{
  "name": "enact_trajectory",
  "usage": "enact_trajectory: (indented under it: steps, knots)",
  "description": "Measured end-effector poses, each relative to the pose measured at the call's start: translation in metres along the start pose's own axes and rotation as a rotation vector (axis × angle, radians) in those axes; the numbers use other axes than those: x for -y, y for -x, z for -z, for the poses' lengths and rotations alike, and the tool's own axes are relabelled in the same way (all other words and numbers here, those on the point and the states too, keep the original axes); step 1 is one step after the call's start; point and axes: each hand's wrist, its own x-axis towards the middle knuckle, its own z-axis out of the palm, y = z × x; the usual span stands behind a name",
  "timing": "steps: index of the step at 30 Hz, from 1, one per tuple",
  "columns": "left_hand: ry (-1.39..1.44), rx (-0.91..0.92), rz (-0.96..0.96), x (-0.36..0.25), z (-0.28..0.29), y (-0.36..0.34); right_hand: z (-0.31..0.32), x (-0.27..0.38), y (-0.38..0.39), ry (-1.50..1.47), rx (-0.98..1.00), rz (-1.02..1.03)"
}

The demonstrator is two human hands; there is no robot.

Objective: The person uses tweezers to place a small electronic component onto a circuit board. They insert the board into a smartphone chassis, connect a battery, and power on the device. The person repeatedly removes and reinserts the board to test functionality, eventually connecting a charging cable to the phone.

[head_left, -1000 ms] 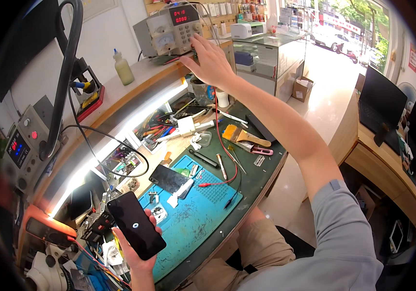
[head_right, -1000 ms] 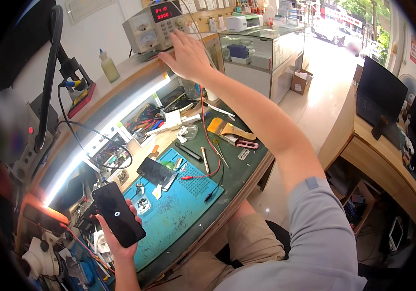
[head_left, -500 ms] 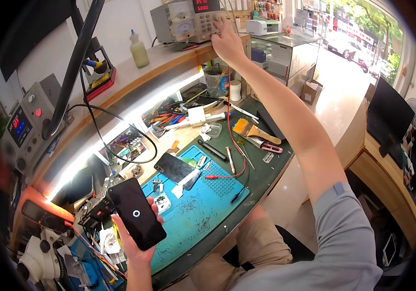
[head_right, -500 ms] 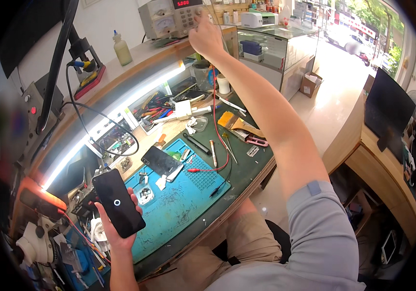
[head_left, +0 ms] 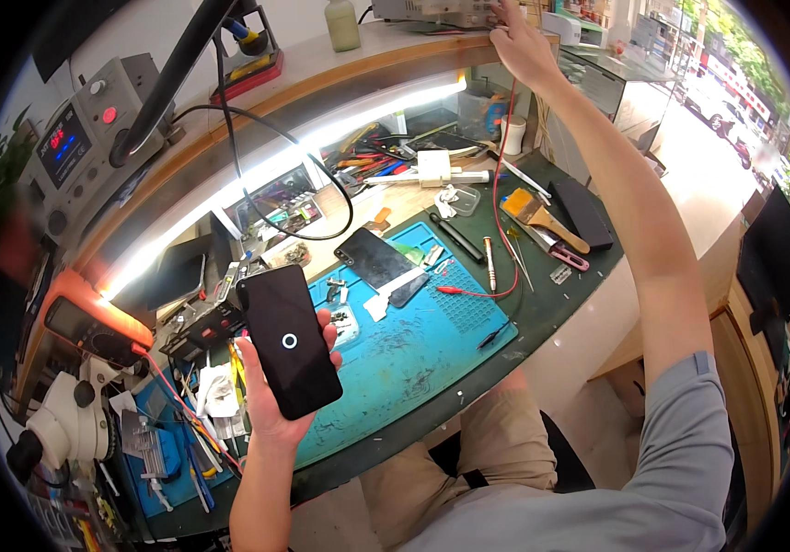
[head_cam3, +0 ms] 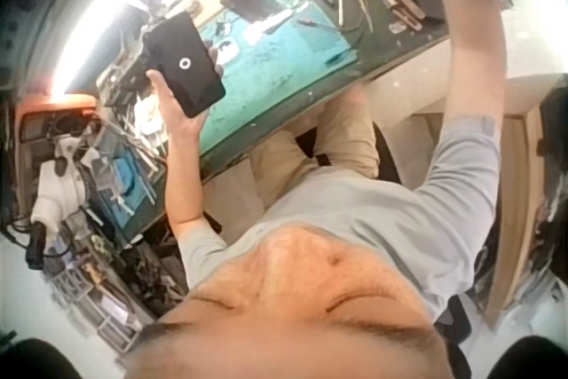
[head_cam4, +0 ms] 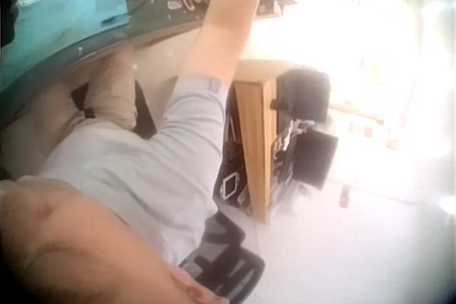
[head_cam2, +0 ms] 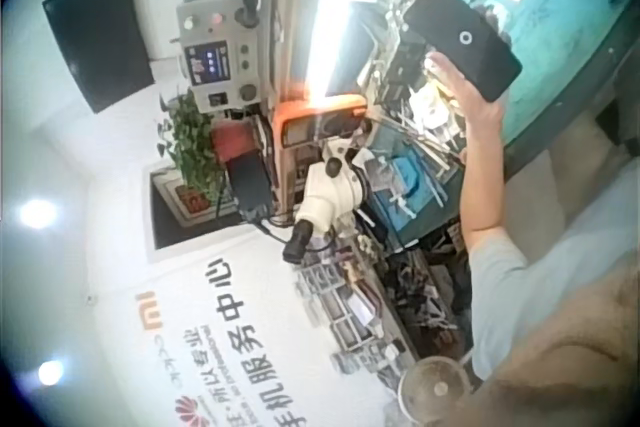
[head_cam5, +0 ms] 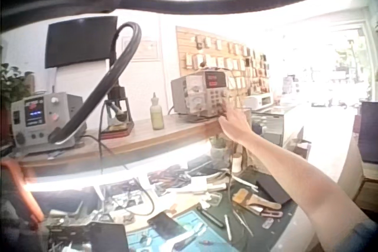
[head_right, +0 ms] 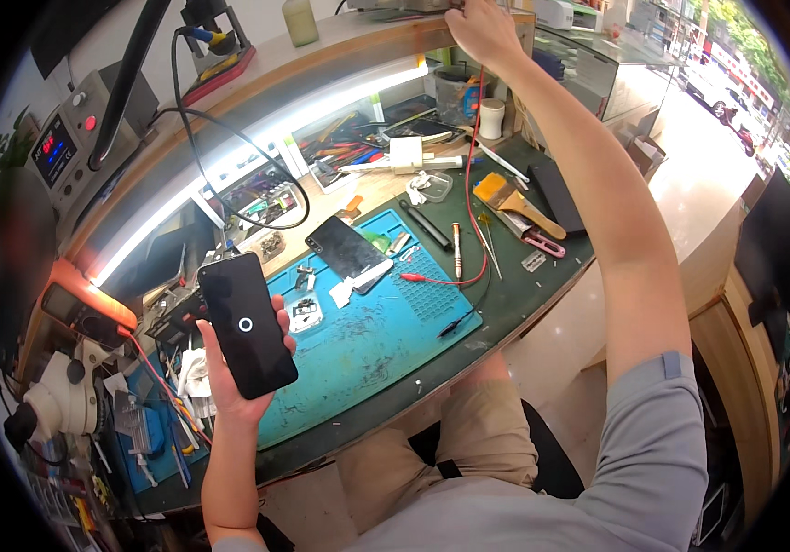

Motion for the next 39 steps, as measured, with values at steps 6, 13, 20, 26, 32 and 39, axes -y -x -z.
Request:
enact_trajectory:
  steps: [6, 13, 20, 26, 32, 39]
  knots:
    - [-0.005, 0.010, 0.006, -0.002, 0.000, 0.003, -0.002, -0.016, 0.018, -0.106, -0.098, 0.179]
    - [-0.022, 0.045, 0.036, -0.001, 0.003, 0.000, 0.000, -0.055, 0.025, 0.000, -0.174, 0.335]
    - [-0.060, 0.106, 0.032, -0.001, 0.004, 0.002, 0.004, -0.060, 0.028, 0.029, -0.201, 0.310]
    - [-0.068, 0.106, 0.009, -0.004, 0.004, 0.007, 0.006, -0.061, 0.052, 0.149, -0.024, -0.125]
    - [-0.044, 0.139, 0.014, -0.003, 0.002, 0.004, 0.059, -0.172, 0.092, 0.565, 0.157, -0.373]
    - [-0.035, 0.137, 0.018, -0.004, 0.001, 0.004, 0.145, -0.257, 0.186, 1.019, 0.254, -0.589]
